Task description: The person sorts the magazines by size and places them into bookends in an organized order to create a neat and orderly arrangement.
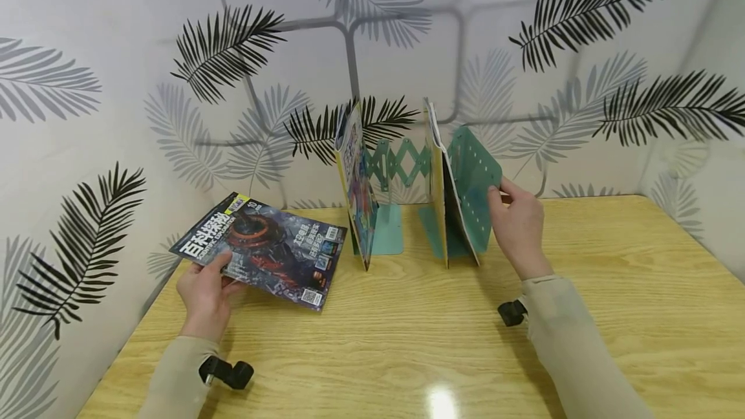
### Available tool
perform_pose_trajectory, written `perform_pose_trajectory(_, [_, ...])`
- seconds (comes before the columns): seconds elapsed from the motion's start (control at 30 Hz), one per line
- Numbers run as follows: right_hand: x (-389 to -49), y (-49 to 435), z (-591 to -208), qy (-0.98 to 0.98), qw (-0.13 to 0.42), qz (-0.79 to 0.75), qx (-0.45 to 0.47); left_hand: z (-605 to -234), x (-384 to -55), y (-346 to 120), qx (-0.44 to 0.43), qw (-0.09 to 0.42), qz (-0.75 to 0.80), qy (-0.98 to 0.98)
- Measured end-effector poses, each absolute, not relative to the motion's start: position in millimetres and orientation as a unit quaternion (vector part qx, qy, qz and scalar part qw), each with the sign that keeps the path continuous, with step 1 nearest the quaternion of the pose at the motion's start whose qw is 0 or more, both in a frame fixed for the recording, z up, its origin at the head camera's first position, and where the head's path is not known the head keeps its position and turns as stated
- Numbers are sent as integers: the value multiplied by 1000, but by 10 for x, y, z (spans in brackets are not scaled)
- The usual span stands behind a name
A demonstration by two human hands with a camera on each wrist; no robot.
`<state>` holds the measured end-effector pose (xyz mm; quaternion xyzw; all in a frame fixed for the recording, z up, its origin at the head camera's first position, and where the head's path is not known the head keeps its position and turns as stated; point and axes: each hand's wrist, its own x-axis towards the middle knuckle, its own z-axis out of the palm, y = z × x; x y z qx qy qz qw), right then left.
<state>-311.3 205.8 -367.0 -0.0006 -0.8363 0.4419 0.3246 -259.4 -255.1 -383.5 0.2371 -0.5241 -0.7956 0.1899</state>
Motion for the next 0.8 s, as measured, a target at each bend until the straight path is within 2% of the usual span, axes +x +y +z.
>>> perform_pose_trajectory(0.4, [-3118,2060,-3672,-840,324,435,-5,-3651,-2523,-2413,164,288,-740,-585])
perform_pose_trajectory(0.8, [-3115,2051,-3660,-838,329,434,-6,-3516,-2416,-2291,118,353,-592,-715])
